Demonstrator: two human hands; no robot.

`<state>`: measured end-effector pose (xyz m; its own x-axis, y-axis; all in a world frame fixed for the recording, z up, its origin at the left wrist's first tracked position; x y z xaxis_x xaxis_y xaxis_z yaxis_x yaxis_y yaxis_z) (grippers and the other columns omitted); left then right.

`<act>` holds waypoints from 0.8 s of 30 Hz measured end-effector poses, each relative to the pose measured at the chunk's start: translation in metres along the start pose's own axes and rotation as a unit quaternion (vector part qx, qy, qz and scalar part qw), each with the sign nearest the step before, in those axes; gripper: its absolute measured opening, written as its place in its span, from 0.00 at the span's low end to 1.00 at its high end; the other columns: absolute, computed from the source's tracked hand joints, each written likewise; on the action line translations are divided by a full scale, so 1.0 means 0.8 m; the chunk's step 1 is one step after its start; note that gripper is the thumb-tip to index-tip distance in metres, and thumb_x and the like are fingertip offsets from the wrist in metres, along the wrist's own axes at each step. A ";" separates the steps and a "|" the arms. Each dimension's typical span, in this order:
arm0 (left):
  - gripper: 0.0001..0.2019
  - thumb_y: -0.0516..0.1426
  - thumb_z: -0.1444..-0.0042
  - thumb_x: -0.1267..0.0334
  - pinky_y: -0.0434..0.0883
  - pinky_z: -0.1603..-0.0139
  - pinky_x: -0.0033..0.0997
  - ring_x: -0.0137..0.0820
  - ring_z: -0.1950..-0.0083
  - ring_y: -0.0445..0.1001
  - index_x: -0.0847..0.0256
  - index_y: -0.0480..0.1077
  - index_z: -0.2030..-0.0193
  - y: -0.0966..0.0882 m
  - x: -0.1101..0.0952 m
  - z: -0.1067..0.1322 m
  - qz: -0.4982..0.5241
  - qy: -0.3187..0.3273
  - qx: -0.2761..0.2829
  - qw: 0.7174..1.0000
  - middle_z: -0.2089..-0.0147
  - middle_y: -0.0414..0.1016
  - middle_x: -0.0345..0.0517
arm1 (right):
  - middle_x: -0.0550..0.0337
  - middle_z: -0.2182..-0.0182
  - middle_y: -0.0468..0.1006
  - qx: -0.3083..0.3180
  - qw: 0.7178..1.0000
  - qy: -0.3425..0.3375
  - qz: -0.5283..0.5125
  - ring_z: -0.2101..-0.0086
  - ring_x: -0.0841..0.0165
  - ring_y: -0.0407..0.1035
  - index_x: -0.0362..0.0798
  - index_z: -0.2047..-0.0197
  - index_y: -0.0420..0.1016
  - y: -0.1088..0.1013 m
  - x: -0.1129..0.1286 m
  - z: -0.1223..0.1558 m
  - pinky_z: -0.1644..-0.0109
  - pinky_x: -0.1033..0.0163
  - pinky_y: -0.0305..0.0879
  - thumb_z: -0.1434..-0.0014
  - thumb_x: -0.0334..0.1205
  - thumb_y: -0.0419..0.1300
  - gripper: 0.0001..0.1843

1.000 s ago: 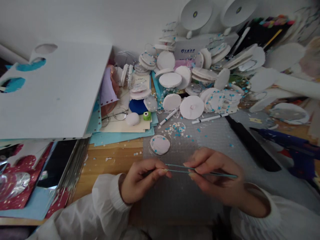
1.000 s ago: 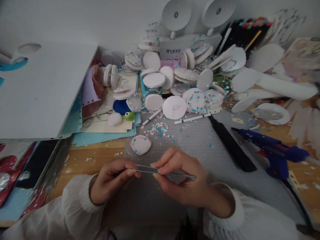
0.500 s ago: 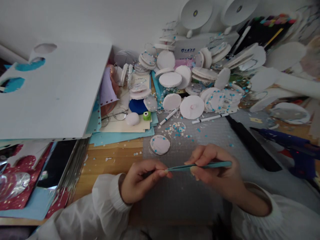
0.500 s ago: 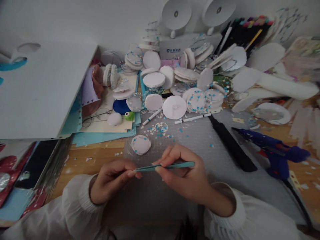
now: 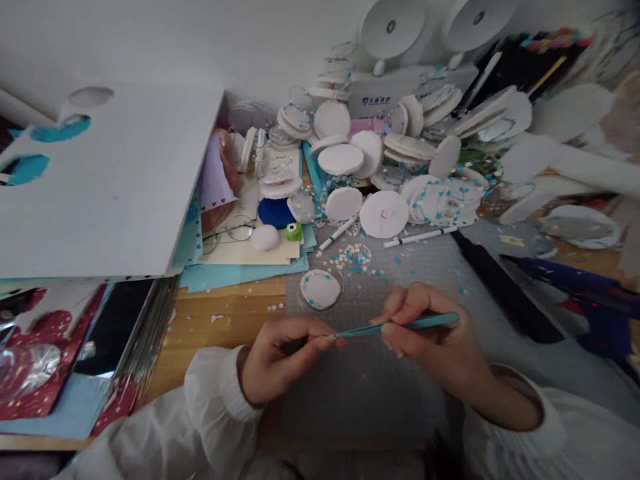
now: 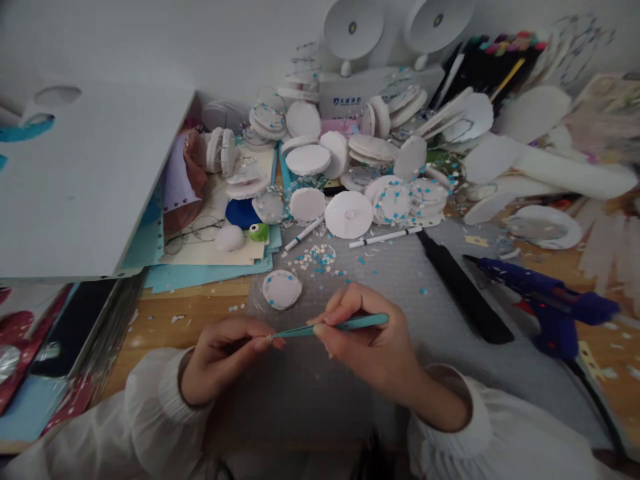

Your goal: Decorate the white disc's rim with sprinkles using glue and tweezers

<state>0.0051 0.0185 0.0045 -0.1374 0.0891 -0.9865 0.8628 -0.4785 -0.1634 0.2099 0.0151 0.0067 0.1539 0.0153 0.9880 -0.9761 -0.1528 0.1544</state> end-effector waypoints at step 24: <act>0.11 0.54 0.40 0.64 0.72 0.67 0.24 0.30 0.68 0.77 0.66 0.77 0.64 0.002 -0.001 0.000 0.012 0.000 0.001 1.000 0.68 0.80 0.51 | 0.67 0.74 0.68 0.036 0.991 0.065 -0.109 0.80 0.78 0.63 0.49 0.72 0.65 0.003 -0.009 -0.006 0.75 0.67 0.62 0.47 0.33 0.63 0.08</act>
<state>0.0064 0.0178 0.0049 -0.1163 0.0767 -0.9902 0.8646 -0.4828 -0.1390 0.2054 0.0197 0.0004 0.3350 0.1823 0.9244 -0.9075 -0.2015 0.3686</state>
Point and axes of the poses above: each hand's wrist, its own z-axis away from the middle knuckle, its own y-axis out of the palm, x = y × z, the point moved 2 cm from there along -z, towards the middle knuckle
